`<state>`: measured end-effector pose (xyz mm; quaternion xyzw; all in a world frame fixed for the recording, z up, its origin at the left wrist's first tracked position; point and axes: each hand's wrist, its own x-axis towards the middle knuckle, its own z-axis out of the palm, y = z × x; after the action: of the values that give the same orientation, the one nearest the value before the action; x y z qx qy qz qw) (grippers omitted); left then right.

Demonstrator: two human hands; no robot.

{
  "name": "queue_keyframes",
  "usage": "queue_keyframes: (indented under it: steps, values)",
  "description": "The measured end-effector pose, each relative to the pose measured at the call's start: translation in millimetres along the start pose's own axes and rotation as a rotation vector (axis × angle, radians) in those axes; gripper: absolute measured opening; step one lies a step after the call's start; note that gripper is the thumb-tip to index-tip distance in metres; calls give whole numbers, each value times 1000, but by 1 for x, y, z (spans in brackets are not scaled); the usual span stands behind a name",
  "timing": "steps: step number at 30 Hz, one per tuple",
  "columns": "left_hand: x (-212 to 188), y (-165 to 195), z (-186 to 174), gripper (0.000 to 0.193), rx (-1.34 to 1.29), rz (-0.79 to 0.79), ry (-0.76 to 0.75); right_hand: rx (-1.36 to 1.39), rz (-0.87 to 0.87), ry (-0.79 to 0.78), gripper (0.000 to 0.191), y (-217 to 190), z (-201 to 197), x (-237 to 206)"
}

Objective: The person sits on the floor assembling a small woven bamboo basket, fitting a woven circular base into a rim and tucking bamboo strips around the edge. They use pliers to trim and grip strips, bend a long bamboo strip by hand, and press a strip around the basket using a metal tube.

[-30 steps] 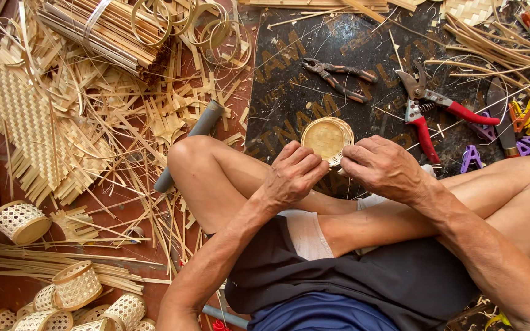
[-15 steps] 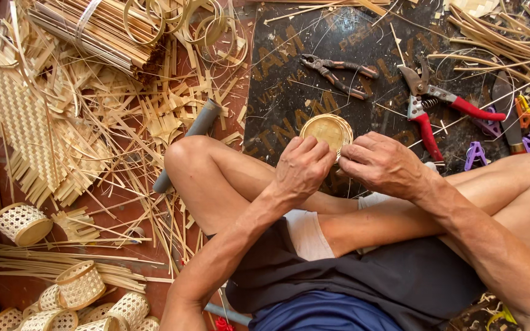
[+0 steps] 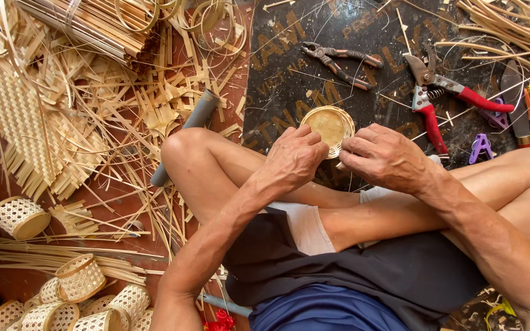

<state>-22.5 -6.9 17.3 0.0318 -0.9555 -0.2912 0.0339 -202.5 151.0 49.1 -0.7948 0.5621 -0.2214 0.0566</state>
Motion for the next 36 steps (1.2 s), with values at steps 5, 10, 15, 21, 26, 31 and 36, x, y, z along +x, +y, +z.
queue_keyframes:
  steps: [5, 10, 15, 21, 26, 31, 36]
  values:
    - [-3, -2, -6, 8, -19, 22, -39, 1, 19, -4, 28, 0, 1, 1]
    - [-8, 0, -4, 9, -20, 50, 26, -17, 34, -3, 28, -2, 2, 1]
    - [-12, -1, -3, 6, -38, 92, 122, -28, 32, 36, 28, -5, 3, 2]
    - [-17, -8, -7, 16, -74, 249, 258, -36, 41, 38, 27, -6, 4, 4]
    - [-17, -20, -10, 19, -49, 315, 186, -72, 116, 97, 22, -15, 11, 9]
    - [-16, -25, -8, 17, -49, 369, 155, -143, 278, 175, 15, -34, 31, 25]
    - [-12, -29, -12, 15, -58, 389, 167, -94, 301, 125, 15, -30, 29, 29]
